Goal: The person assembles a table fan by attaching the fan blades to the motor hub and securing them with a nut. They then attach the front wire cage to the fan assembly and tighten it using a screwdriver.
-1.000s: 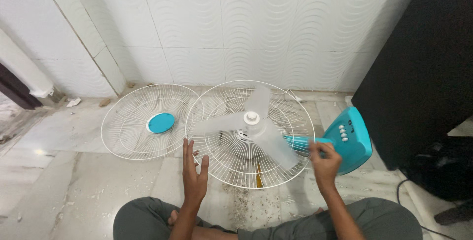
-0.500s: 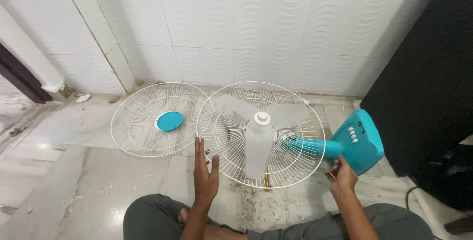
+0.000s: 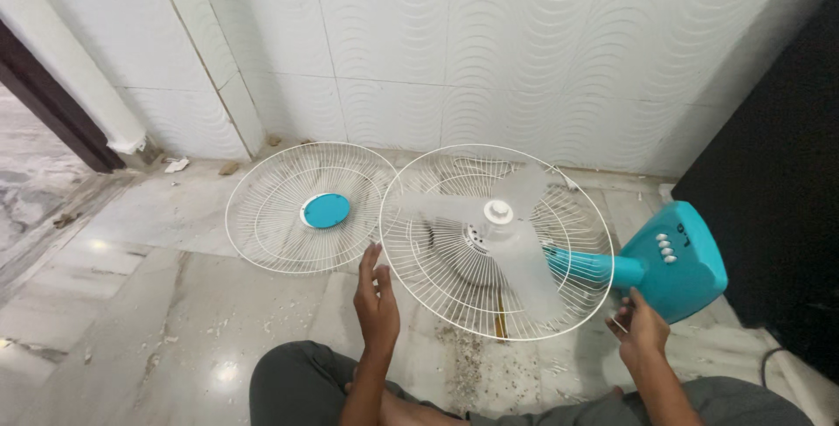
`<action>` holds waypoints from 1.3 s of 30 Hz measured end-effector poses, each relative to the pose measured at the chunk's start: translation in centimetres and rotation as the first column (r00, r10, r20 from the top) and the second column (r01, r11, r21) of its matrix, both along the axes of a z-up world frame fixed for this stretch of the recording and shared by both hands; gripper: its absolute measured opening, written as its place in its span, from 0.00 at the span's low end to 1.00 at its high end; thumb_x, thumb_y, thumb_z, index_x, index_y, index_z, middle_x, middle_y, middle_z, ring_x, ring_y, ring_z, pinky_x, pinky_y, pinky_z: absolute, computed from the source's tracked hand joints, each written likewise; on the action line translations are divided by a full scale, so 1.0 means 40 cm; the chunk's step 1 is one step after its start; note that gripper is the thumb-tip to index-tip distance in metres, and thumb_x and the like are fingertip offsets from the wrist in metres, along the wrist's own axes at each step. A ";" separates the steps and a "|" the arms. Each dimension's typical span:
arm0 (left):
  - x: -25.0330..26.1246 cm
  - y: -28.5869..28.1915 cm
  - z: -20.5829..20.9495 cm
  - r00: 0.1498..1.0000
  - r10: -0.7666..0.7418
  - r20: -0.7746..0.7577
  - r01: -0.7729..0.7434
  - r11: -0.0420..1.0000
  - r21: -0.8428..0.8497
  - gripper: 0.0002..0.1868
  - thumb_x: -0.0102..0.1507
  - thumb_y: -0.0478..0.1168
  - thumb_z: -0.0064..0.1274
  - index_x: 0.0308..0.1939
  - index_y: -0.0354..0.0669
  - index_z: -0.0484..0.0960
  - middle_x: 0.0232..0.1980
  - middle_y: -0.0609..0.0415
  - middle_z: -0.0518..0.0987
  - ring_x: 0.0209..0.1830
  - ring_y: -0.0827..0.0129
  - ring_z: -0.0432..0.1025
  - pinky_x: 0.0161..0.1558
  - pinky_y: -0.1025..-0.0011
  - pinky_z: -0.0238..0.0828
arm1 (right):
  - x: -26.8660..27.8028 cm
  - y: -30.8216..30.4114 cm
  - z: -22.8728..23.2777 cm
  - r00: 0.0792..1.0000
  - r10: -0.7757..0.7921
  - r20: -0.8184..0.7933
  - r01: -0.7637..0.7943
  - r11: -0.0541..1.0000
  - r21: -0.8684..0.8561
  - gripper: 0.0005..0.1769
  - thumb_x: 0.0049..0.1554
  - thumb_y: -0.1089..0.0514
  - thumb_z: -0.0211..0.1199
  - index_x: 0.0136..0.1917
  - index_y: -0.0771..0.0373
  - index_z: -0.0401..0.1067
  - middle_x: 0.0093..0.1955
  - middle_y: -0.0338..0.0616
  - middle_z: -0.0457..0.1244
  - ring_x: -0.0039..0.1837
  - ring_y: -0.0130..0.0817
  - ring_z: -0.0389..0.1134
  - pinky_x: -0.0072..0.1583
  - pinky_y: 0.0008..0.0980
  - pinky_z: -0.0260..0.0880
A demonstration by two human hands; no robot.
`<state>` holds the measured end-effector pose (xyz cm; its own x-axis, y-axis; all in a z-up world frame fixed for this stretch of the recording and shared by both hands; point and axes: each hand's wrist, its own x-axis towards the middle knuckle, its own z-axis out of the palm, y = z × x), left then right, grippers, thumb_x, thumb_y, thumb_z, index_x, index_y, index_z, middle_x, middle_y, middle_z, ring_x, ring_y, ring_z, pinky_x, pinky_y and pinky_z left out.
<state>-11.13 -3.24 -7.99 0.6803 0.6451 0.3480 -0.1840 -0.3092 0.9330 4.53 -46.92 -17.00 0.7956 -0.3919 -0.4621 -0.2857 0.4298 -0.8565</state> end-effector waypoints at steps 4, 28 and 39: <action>0.030 0.133 -0.111 0.978 0.081 -0.194 -0.163 0.876 -0.454 0.30 0.71 0.57 0.38 0.70 0.44 0.72 0.64 0.49 0.80 0.55 0.62 0.75 0.50 0.63 0.73 | -0.015 -0.001 0.004 0.995 0.098 0.011 -0.098 0.995 0.034 0.16 0.64 0.44 0.62 0.47 0.57 0.68 0.34 0.34 0.58 0.37 0.30 0.61 0.49 0.43 0.71; 0.223 0.384 -0.369 0.936 0.242 -0.256 -0.335 0.379 -0.863 0.40 0.66 0.57 0.55 0.71 0.34 0.62 0.66 0.40 0.74 0.61 0.51 0.75 0.60 0.55 0.75 | -0.090 0.095 0.038 0.945 0.293 0.146 -0.242 0.925 -0.292 0.27 0.69 0.34 0.52 0.55 0.60 0.71 0.45 0.42 0.66 0.45 0.36 0.67 0.49 0.44 0.68; 0.198 0.319 -0.334 0.966 -0.053 -0.254 -0.222 0.342 -0.913 0.43 0.69 0.65 0.42 0.75 0.34 0.59 0.70 0.40 0.72 0.64 0.50 0.72 0.58 0.53 0.69 | -0.137 0.185 0.054 0.901 0.413 0.134 -0.381 0.900 -0.211 0.46 0.58 0.23 0.33 0.75 0.53 0.60 0.62 0.52 0.64 0.60 0.51 0.68 0.54 0.60 0.71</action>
<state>-3.23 9.53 -21.34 0.5610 0.5113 -0.6511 0.0166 0.7794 0.6263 -0.95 -39.53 -14.84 0.9621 -0.0889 -0.2580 -0.2431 0.1498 -0.9584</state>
